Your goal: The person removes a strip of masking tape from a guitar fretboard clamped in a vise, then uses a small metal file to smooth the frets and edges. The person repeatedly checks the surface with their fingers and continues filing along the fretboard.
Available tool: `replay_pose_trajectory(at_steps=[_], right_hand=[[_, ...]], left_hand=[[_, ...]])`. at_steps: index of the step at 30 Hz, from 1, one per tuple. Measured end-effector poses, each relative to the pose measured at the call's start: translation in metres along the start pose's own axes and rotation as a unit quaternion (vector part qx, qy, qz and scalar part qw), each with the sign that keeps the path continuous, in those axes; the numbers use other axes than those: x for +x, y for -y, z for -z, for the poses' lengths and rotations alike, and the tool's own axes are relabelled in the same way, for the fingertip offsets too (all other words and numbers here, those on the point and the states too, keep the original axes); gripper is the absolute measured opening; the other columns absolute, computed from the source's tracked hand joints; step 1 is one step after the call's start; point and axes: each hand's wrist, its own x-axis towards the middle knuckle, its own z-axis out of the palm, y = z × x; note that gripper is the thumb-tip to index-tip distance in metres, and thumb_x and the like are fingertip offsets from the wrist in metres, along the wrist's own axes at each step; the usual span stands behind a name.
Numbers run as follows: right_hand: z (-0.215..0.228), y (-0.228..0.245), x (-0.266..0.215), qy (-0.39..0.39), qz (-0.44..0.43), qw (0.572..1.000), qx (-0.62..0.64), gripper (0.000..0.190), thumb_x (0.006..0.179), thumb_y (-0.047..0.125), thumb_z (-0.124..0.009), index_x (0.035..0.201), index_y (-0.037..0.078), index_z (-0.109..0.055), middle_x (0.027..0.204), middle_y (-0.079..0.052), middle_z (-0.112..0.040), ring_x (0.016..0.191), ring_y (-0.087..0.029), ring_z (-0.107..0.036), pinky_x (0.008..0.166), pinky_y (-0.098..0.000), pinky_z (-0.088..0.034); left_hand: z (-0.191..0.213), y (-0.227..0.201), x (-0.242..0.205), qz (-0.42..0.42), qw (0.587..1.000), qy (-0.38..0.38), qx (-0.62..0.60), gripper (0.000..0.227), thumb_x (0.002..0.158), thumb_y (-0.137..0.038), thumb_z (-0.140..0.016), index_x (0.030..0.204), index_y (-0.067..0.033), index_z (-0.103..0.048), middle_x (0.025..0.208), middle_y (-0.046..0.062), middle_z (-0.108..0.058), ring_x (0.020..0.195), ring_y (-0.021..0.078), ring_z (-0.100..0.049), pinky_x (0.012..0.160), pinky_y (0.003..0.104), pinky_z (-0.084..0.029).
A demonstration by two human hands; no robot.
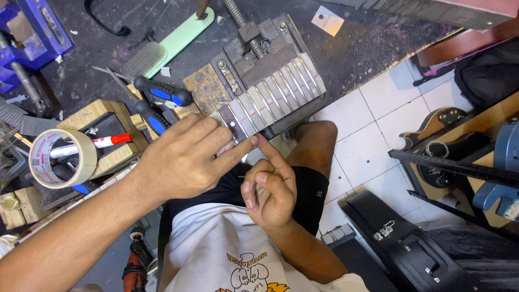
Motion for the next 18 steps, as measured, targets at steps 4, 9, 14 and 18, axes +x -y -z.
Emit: replay_pose_trajectory(at_steps=[4,9,14,18], right_hand=[[0.003,0.000,0.001,-0.006,-0.018,0.999,0.048,0.062,0.096,-0.004,-0.050,0.156,-0.017,-0.041,0.070,-0.019,-0.060,0.038,-0.020,-0.039,0.036,-0.0257,-0.037],[0.012,-0.005,0.004,-0.013,-0.026,0.996,0.079,0.062,0.095,-0.001,-0.052,0.154,-0.017,-0.043,0.069,-0.017,-0.056,0.040,-0.019,-0.036,0.034,-0.0267,-0.032],[0.016,-0.007,0.012,-0.025,-0.013,0.998,0.054,0.057,0.090,-0.002,-0.051,0.145,-0.018,-0.052,0.062,-0.016,-0.055,0.038,-0.017,-0.033,0.037,-0.0269,-0.031],[0.018,-0.007,0.014,-0.030,-0.016,0.999,0.037,0.056,0.088,-0.001,-0.051,0.141,-0.019,-0.054,0.060,-0.015,-0.054,0.038,-0.017,-0.032,0.036,-0.0267,-0.029]], left_hand=[[0.000,-0.003,0.003,0.002,1.000,0.009,0.025,0.022,0.111,-0.013,-0.058,0.124,-0.0112,-0.075,0.087,0.002,-0.053,0.077,0.0230,-0.055,0.071,0.038,-0.048],[0.000,-0.005,0.004,0.006,0.998,0.028,0.051,0.023,0.110,-0.018,-0.055,0.121,-0.0149,-0.075,0.087,0.001,-0.055,0.078,0.0225,-0.055,0.071,0.037,-0.048],[-0.003,-0.004,0.002,0.002,0.998,0.034,0.047,0.027,0.109,-0.017,-0.055,0.127,-0.0132,-0.075,0.088,0.002,-0.056,0.077,0.0226,-0.054,0.068,0.038,-0.046],[-0.002,-0.005,0.003,0.001,0.998,0.037,0.047,0.031,0.110,-0.017,-0.053,0.133,-0.0129,-0.073,0.088,0.002,-0.055,0.078,0.0237,-0.054,0.068,0.039,-0.046]])
